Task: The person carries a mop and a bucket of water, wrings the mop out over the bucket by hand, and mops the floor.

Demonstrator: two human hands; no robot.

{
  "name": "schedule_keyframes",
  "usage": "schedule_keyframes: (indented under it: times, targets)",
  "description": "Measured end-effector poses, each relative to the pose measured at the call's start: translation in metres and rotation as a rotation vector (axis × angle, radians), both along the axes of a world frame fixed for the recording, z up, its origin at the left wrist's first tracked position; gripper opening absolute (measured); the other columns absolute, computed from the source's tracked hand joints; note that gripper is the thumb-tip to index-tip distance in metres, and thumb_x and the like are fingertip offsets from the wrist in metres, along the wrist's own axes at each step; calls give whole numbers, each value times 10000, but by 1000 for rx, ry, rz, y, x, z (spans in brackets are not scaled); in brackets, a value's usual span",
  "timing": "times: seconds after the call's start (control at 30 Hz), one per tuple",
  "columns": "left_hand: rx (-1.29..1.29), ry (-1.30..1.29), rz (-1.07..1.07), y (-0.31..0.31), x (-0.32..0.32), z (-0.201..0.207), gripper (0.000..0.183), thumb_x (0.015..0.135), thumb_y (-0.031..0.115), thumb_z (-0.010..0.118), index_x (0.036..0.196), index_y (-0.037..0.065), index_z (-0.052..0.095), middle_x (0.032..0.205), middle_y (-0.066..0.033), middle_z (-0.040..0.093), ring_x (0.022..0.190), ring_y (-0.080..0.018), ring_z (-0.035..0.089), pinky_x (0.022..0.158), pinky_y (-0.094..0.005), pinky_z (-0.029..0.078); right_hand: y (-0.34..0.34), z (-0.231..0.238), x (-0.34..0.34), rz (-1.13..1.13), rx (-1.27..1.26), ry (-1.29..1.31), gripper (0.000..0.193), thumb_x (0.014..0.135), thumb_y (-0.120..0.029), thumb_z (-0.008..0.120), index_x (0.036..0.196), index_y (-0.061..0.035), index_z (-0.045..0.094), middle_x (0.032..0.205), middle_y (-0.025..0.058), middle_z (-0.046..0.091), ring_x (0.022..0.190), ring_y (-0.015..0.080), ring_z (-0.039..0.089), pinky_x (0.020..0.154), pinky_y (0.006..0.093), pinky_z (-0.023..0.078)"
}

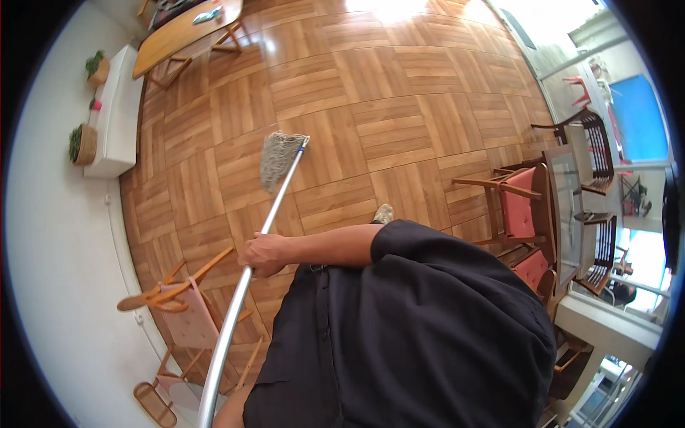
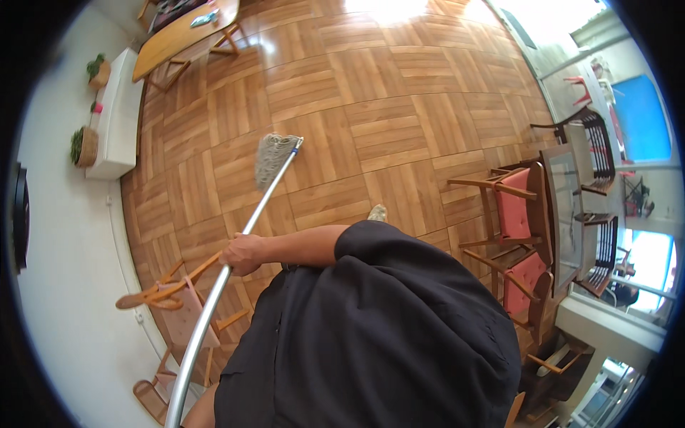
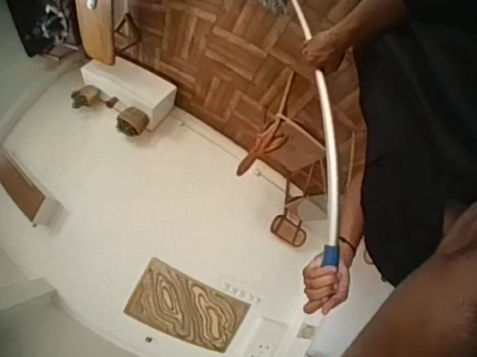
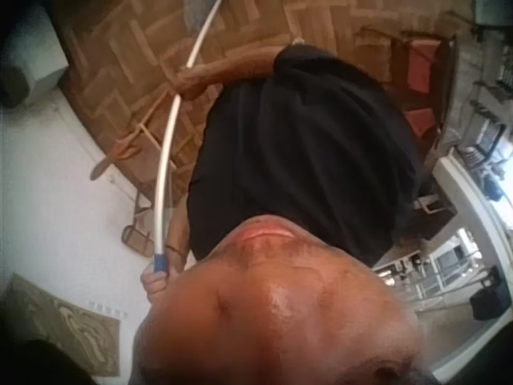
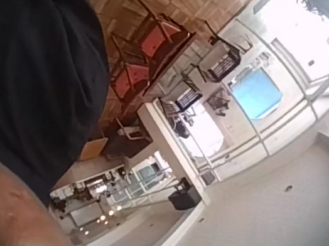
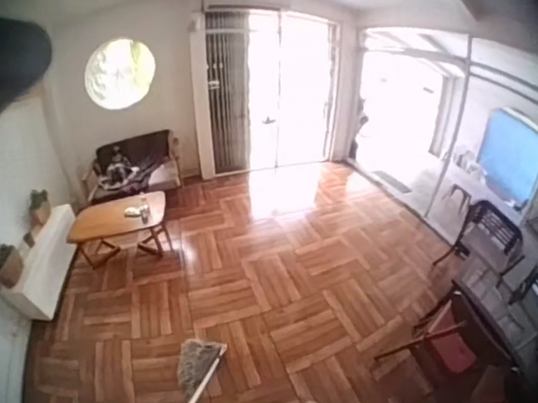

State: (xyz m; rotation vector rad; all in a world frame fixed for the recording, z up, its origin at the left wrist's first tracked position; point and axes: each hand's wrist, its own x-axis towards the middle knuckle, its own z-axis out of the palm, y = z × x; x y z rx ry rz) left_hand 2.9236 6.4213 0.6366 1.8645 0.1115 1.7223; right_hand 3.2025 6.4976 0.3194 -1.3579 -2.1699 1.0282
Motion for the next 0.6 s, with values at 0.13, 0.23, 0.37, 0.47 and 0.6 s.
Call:
schedule_keyframes:
  times: [0.13,0.23,0.37,0.47,0.6]
  targets:
    - [-50,-15,-410,24,101,-15,304,883,221,585,783,127,313,541,43,346,447,-76,387,494,-243,433,-50,-5,114,-191,-5,8,180,751,-279,581,728,-102,565,783,90,602,882,304,587,813,477,414]
    - [-106,-120,-616,38,204,-36,339,904,332,554,803,129,302,550,46,352,452,-82,388,490,-256,437,-96,-23,208,-452,89,-5,129,732,-216,598,714,-93,566,783,103,598,847,315,589,781,457,443]
    - [-258,-119,-861,46,350,-73,382,737,207,646,564,173,307,432,90,415,368,-34,418,436,-171,295,-165,-42,342,-930,199,-7,144,757,-182,623,696,-69,557,789,127,600,805,339,581,726,433,468]
    - [-317,194,-1233,22,475,-96,263,681,86,651,568,109,414,456,14,456,404,-139,486,466,-233,385,-237,-73,436,-1296,185,-166,206,804,-223,625,705,-57,553,812,145,594,807,343,570,740,432,470]
    - [-309,521,-1371,-26,540,-144,203,634,36,642,577,63,450,524,-67,499,450,-226,499,601,-409,458,-319,-112,488,-1651,31,-280,203,821,-270,621,784,-85,546,947,121,600,963,321,573,779,421,484]
